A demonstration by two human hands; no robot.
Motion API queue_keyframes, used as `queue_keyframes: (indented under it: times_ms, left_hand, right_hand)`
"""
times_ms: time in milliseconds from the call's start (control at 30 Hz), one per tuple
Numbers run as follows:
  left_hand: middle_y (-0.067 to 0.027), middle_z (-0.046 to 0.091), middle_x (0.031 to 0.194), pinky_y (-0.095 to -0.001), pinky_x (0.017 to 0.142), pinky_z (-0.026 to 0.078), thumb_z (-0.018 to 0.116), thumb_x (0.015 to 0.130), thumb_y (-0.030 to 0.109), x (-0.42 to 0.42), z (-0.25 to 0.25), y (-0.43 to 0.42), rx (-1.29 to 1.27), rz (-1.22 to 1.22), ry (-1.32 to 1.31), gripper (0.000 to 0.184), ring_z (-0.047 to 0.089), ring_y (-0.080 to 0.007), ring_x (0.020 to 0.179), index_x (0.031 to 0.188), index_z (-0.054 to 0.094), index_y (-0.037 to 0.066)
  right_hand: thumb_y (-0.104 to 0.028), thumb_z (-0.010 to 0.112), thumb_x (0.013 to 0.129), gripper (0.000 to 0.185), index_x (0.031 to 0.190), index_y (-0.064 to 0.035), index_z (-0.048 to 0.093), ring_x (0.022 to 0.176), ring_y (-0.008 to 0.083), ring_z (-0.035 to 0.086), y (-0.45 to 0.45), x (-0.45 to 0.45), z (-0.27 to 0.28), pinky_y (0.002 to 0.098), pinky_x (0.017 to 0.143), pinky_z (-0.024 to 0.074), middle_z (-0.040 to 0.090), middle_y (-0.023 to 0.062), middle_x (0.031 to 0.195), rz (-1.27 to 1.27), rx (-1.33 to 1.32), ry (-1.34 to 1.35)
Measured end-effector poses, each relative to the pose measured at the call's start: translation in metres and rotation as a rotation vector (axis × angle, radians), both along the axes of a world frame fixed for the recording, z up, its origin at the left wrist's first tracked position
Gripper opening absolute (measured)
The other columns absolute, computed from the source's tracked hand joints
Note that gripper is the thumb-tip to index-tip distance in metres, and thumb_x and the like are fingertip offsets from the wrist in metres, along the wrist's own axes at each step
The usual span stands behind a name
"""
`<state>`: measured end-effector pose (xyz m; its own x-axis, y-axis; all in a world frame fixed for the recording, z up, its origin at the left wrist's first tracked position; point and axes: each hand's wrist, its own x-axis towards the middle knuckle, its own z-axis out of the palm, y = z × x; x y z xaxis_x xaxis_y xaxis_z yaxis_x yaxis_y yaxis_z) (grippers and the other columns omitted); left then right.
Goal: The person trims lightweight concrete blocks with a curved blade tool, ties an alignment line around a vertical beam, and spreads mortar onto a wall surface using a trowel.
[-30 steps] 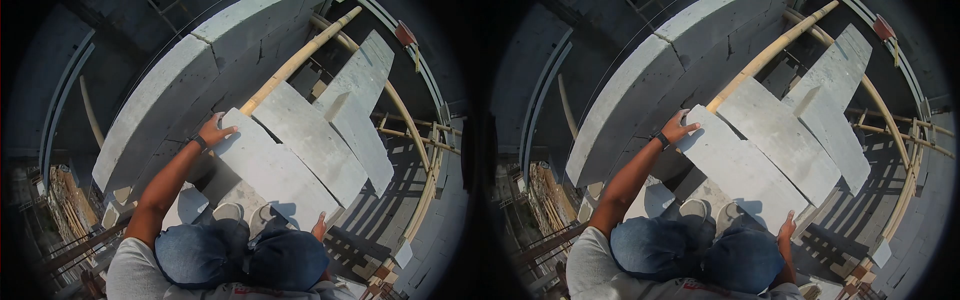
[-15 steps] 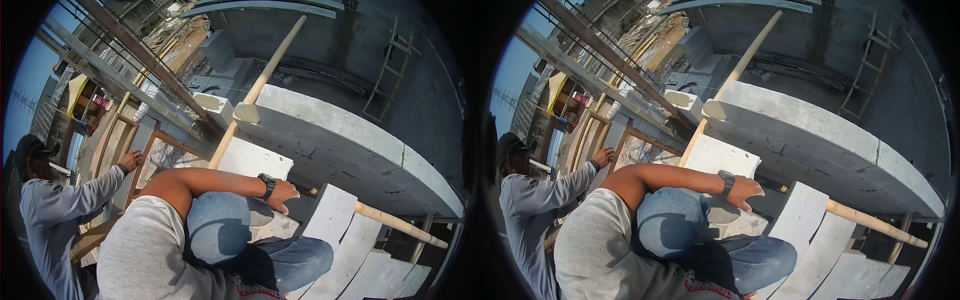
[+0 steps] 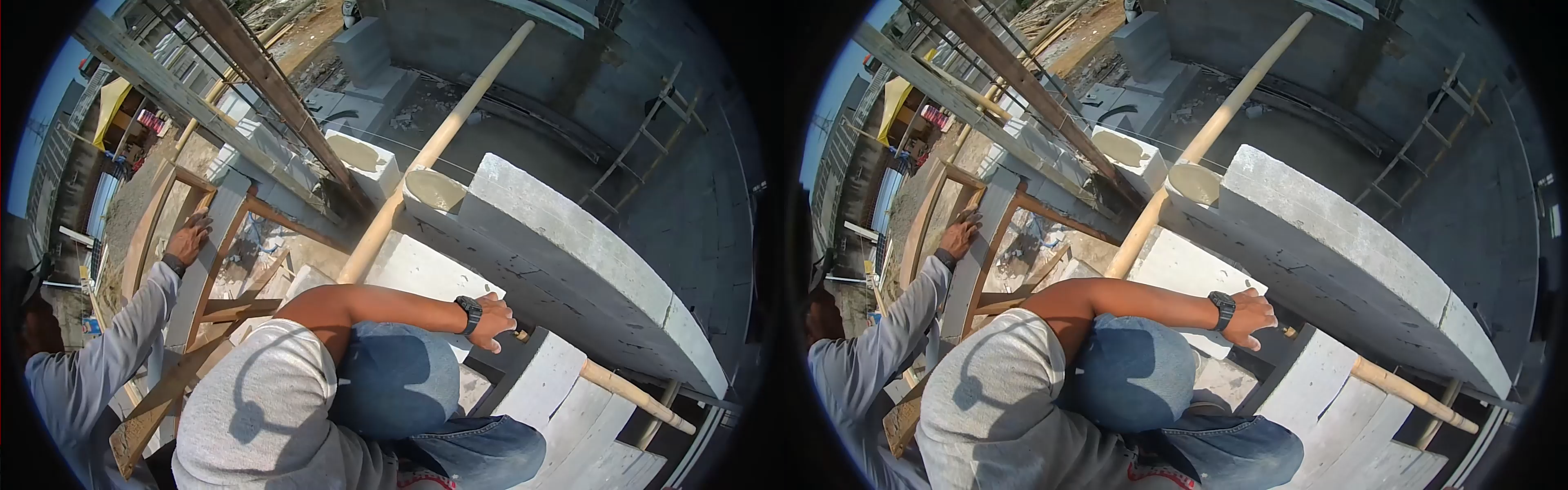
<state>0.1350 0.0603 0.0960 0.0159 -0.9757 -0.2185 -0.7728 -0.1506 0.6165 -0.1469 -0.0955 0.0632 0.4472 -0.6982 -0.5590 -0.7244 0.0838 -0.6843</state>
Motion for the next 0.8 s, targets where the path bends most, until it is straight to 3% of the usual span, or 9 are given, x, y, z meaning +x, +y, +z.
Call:
queue_keyframes:
  times_ms: [300,400,500,533,600,667,700,767,800]
  left_hand:
    - [-0.0106,0.070,0.108,-0.0449,0.101,0.040,0.075,0.085,0.036,0.019,-0.020,0.014,-0.126,-0.012,-0.009,0.041,0.061,-0.0266,0.114,0.112,0.072,0.006]
    - [-0.0091,0.071,0.104,-0.0453,0.098,0.041,0.077,0.083,0.037,0.016,-0.020,0.010,-0.146,0.001,-0.039,0.039,0.062,-0.0261,0.111,0.107,0.072,0.006]
    - [-0.0098,0.072,0.106,-0.0469,0.098,0.039,0.077,0.083,0.039,0.008,-0.008,-0.004,-0.050,-0.065,-0.146,0.045,0.061,-0.0273,0.109,0.113,0.072,0.006]
    - [-0.0098,0.073,0.107,-0.0484,0.098,0.038,0.078,0.083,0.040,0.002,-0.010,-0.006,-0.086,-0.073,-0.177,0.046,0.061,-0.0275,0.108,0.115,0.072,0.007]
    - [-0.0088,0.073,0.110,-0.0524,0.102,0.036,0.078,0.085,0.039,-0.006,-0.018,-0.015,-0.161,-0.192,-0.282,0.047,0.061,-0.0274,0.110,0.119,0.070,0.009]
    - [-0.0080,0.072,0.114,-0.0551,0.107,0.033,0.077,0.086,0.037,-0.024,-0.034,-0.022,-0.342,-0.322,-0.252,0.048,0.061,-0.0269,0.114,0.124,0.067,0.010]
    - [-0.0076,0.071,0.117,-0.0563,0.111,0.031,0.077,0.086,0.036,-0.035,-0.038,-0.025,-0.452,-0.380,-0.208,0.050,0.060,-0.0264,0.116,0.127,0.066,0.011]
    - [-0.0127,0.062,0.133,-0.0565,0.114,0.031,0.078,0.086,0.033,-0.064,-0.041,-0.036,-0.423,-0.587,-0.113,0.062,0.055,-0.0308,0.127,0.140,0.057,0.010]
    - [-0.0138,0.059,0.136,-0.0567,0.113,0.033,0.078,0.086,0.033,-0.080,-0.042,-0.044,-0.435,-0.676,-0.066,0.065,0.053,-0.0329,0.129,0.142,0.055,0.010]
  right_hand:
    - [-0.050,0.062,0.101,0.060,0.123,0.0054,0.066,0.091,0.0201,0.068,0.037,0.002,0.049,0.0332,0.083,0.0533,0.072,0.0164,0.100,-0.002,-0.036,0.160]
    - [-0.049,0.063,0.101,0.060,0.125,0.0056,0.066,0.092,0.0204,0.069,0.064,-0.023,0.066,0.0332,0.084,0.0537,0.073,0.0173,0.101,-0.069,-0.027,0.178]
    - [-0.043,0.065,0.101,0.054,0.127,0.0043,0.066,0.094,0.0211,0.069,0.097,-0.071,0.054,0.0347,0.084,0.0539,0.073,0.0162,0.102,-0.285,0.052,0.109]
    - [-0.045,0.064,0.100,0.054,0.127,0.0025,0.066,0.099,0.0253,0.070,0.116,-0.066,0.081,0.0377,0.087,0.0538,0.074,0.0183,0.107,-0.340,-0.019,0.113]
    - [-0.046,0.062,0.099,0.053,0.127,-0.0017,0.068,0.110,0.0351,0.068,0.157,-0.116,0.070,0.0418,0.095,0.0516,0.072,0.0224,0.116,-0.386,-0.076,0.226]
    - [-0.045,0.063,0.098,0.049,0.114,0.0003,0.070,0.102,0.0369,0.069,0.217,-0.167,0.046,0.0423,0.090,0.0518,0.072,0.0237,0.108,-0.614,0.005,0.262]
    - [-0.040,0.062,0.102,0.042,0.103,0.0008,0.068,0.073,0.0176,0.060,0.255,-0.192,0.025,0.0354,0.071,0.0496,0.066,0.0095,0.080,-0.650,-0.118,0.334]
    - [-0.045,0.065,0.096,0.048,0.106,0.0017,0.069,0.091,0.0399,0.067,0.316,-0.212,0.018,0.0463,0.083,0.0505,0.069,0.0245,0.096,-0.900,-0.016,0.386]
    - [-0.030,0.061,0.100,0.032,0.093,0.0006,0.065,0.073,0.0200,0.059,0.348,-0.217,0.007,0.0370,0.071,0.0481,0.063,0.0099,0.077,-0.985,-0.080,0.421]
